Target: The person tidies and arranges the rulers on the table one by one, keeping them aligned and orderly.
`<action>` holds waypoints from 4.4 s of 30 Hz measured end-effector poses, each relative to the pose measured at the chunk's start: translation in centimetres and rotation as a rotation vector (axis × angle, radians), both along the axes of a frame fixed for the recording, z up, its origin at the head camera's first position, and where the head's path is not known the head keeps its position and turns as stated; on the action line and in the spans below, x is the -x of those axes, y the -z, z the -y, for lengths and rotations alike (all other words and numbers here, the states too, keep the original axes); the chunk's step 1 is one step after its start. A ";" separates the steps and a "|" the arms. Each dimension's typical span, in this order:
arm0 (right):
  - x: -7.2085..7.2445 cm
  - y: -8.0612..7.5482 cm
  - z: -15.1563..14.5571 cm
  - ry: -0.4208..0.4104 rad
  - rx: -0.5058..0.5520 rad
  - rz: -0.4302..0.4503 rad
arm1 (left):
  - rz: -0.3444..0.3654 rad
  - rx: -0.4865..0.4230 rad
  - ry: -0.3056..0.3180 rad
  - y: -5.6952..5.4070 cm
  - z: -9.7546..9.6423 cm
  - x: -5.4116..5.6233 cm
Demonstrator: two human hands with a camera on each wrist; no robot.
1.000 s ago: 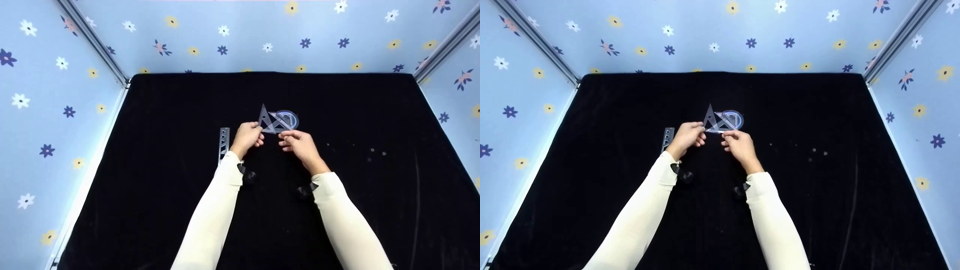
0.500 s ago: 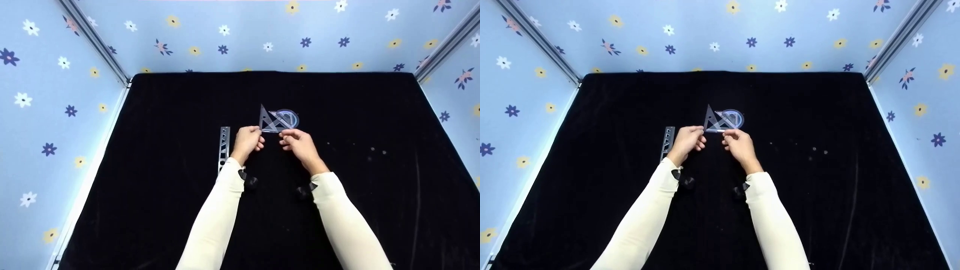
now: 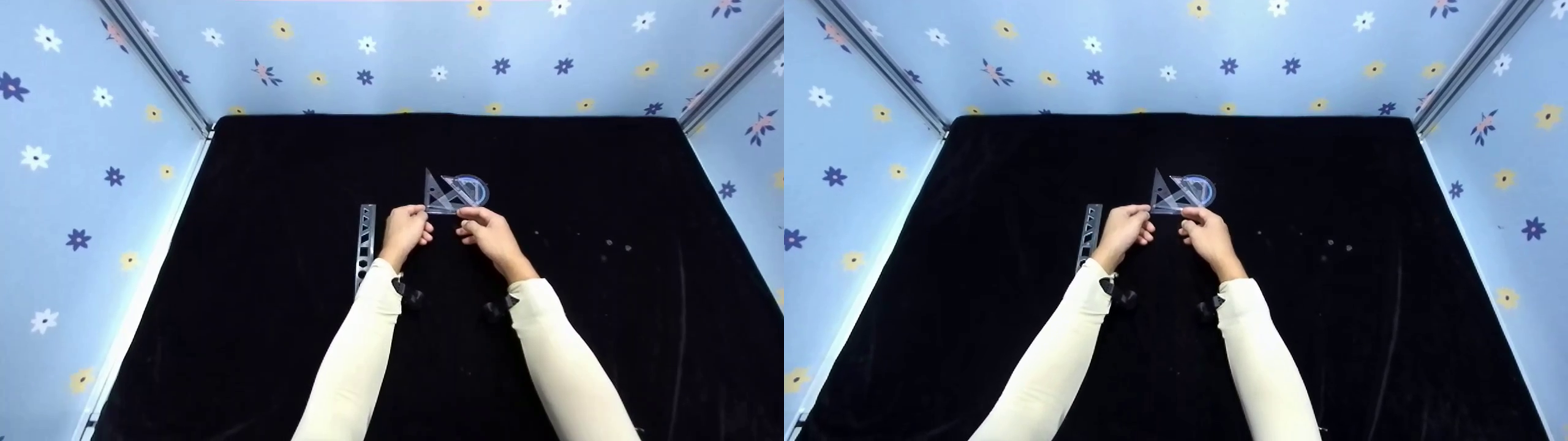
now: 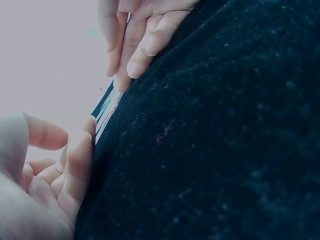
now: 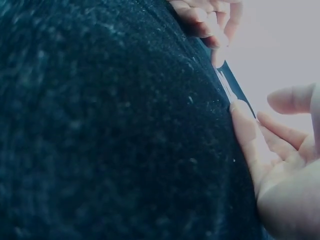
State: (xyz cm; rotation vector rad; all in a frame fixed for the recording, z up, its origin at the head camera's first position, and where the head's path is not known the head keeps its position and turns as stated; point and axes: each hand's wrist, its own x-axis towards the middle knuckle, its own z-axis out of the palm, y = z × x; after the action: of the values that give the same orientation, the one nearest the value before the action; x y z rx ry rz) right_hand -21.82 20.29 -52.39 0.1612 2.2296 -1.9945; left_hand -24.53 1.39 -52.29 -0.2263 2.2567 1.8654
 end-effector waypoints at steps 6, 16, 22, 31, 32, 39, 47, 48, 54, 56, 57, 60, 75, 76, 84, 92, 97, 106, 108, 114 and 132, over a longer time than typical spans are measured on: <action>-0.2 0.1 0.1 0.029 0.027 -0.013 | -0.035 0.048 -0.029 0.3 0.1 -0.3; -0.5 0.1 0.3 0.084 0.040 -0.019 | -0.086 0.137 -0.073 0.7 -0.1 -0.5; -0.7 -0.2 -0.3 0.065 0.061 0.010 | -0.099 0.203 -0.069 0.9 -0.5 -0.4; -1.6 -0.9 -0.6 0.029 -0.025 0.058 | -0.122 0.325 -0.023 0.9 -0.4 -0.3; -1.7 -0.9 -0.6 0.027 -0.038 0.061 | -0.116 0.334 -0.012 0.9 -0.4 -0.3; -2.7 -1.3 -0.8 0.010 -0.113 0.067 | -0.061 0.336 0.064 0.5 -0.1 0.0; -3.9 -1.7 -0.9 -0.001 -0.157 0.067 | -0.037 0.361 0.138 0.2 0.1 0.2; -4.0 -1.8 -0.9 0.001 -0.161 0.065 | -0.044 0.385 0.148 0.1 0.1 0.2; -4.6 -1.8 -1.2 0.011 -0.173 0.051 | -0.085 0.592 0.202 -0.3 0.1 -0.2; -4.8 -1.7 -1.3 0.017 -0.171 0.045 | -0.094 0.641 0.216 -0.5 0.1 -0.4; -4.9 -1.7 -1.4 0.020 -0.170 0.043 | -0.099 0.659 0.221 -0.5 0.0 -0.4; -5.1 -1.6 -1.5 0.029 -0.158 0.040 | -0.111 0.711 0.241 -0.3 0.0 -0.4; -5.4 -1.2 -2.0 0.056 -0.094 0.023 | -0.136 0.817 0.269 -0.8 -0.3 -1.0; -5.4 -1.2 -2.0 0.061 -0.088 0.022 | -0.141 0.822 0.271 -0.8 -0.3 -1.1; -5.5 -0.4 -2.4 0.074 -0.041 0.005 | -0.194 0.857 0.328 -0.6 -0.4 -1.4; -5.6 -0.5 -2.4 0.073 -0.012 0.005 | -0.172 0.890 0.364 -0.8 -0.5 -1.3; -5.6 -0.4 -2.4 0.136 0.013 -0.001 | -0.128 0.900 0.379 -1.2 -0.6 -1.1; -5.9 -0.1 -2.7 0.135 0.111 0.042 | -0.126 0.789 0.310 -1.0 -0.3 -0.8; -5.9 -0.1 -2.7 0.131 0.130 0.047 | -0.127 0.731 0.262 -0.7 -0.2 -0.9; -5.8 -0.2 -2.8 0.126 0.158 0.052 | -0.138 0.631 0.174 -0.4 0.0 -0.7; -6.1 -1.0 -2.4 0.159 0.232 0.122 | -0.101 0.551 0.136 -0.1 0.0 -0.5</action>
State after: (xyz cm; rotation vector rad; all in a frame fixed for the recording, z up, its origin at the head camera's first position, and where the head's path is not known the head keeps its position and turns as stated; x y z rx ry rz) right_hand -15.70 22.72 -51.40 0.4316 1.9496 -2.2392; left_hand -24.04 1.38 -52.22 -0.0562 2.7340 1.1803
